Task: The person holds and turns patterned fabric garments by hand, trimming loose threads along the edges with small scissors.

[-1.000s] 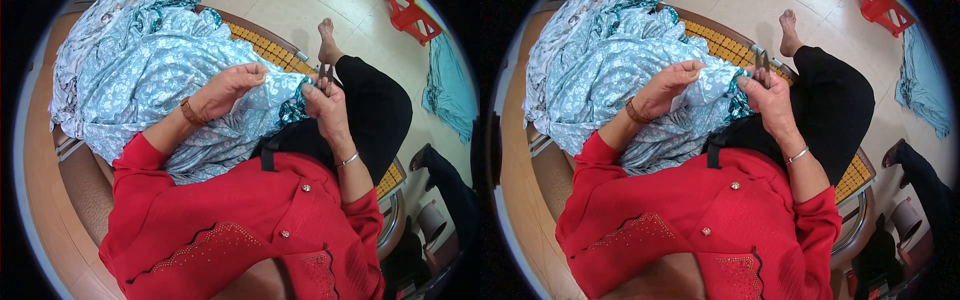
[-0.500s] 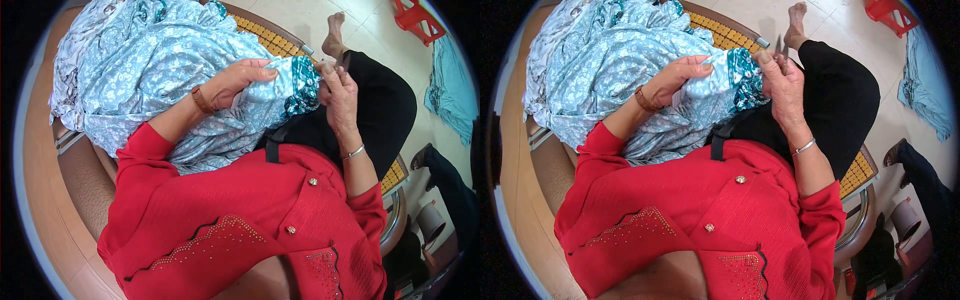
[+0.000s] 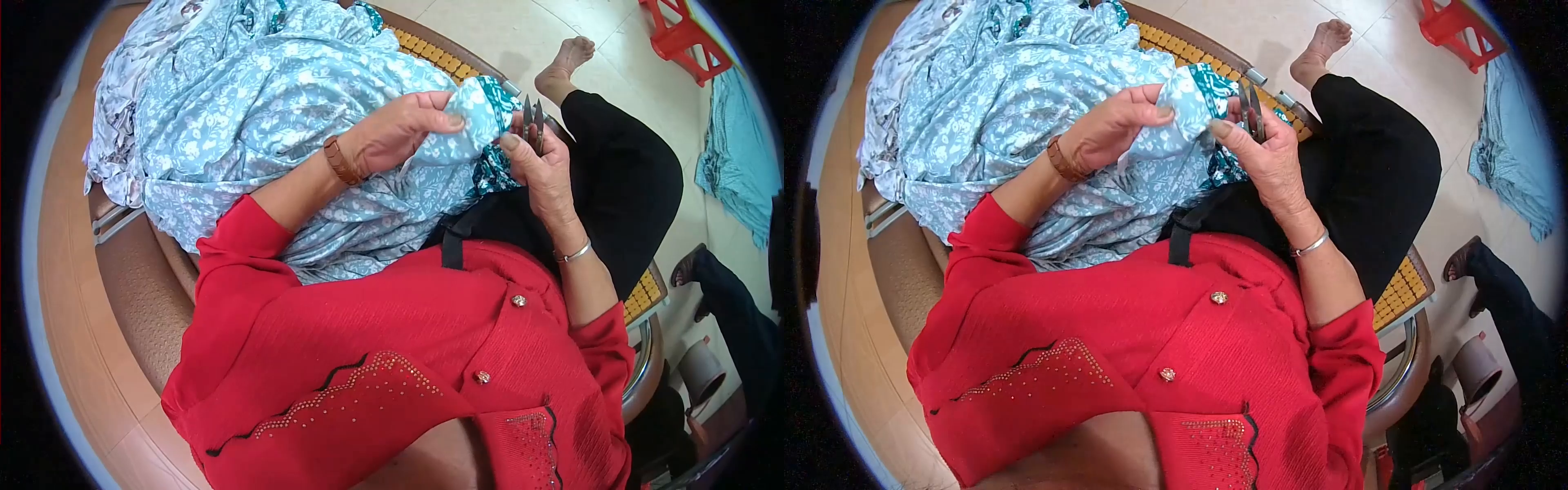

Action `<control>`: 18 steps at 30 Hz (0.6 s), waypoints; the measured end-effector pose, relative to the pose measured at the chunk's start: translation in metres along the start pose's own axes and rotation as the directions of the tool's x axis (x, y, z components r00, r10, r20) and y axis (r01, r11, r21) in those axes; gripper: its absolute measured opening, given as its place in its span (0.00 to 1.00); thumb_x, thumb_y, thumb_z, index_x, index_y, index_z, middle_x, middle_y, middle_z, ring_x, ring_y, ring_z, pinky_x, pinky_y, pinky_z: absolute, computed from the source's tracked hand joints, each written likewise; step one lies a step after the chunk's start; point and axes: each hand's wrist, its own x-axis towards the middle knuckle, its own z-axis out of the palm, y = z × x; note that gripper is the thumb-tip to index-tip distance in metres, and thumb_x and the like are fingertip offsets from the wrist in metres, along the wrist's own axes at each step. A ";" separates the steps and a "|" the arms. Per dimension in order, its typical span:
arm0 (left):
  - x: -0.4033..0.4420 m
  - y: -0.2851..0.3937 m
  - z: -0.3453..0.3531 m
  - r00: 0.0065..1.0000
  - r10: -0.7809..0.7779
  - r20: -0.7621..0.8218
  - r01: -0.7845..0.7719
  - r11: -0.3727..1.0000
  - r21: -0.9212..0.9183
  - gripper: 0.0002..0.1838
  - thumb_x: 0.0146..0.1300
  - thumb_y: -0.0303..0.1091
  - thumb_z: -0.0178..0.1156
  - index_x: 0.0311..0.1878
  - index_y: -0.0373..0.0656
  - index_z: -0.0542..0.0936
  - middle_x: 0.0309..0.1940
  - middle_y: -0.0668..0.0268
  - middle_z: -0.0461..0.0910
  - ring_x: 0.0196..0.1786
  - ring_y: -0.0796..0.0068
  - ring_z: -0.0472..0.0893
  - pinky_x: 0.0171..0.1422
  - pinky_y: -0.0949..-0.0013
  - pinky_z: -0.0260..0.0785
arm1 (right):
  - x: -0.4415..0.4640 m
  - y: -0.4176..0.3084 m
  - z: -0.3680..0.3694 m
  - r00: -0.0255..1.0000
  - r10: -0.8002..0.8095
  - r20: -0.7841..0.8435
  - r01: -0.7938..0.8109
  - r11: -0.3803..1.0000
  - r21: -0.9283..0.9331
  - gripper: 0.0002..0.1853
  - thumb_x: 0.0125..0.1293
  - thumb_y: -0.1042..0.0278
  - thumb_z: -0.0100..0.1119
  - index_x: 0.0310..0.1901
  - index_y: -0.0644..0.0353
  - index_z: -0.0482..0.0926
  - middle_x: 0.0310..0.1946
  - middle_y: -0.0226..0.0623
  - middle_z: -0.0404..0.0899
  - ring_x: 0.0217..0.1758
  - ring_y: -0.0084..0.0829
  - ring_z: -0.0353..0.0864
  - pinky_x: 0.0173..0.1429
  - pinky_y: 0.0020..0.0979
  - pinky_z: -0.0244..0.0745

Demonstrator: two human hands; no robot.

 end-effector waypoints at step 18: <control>0.001 -0.010 0.000 0.996 0.015 -0.089 -0.003 0.990 0.139 0.13 0.57 0.27 0.57 0.46 0.39 0.75 0.34 0.72 0.76 0.34 0.88 0.72 0.40 0.87 0.63 | 0.001 0.004 -0.003 0.990 -0.130 0.052 0.136 0.979 -0.153 0.08 0.51 0.71 0.64 0.31 0.62 0.76 0.22 0.25 0.70 0.25 0.16 0.63 0.30 0.17 0.60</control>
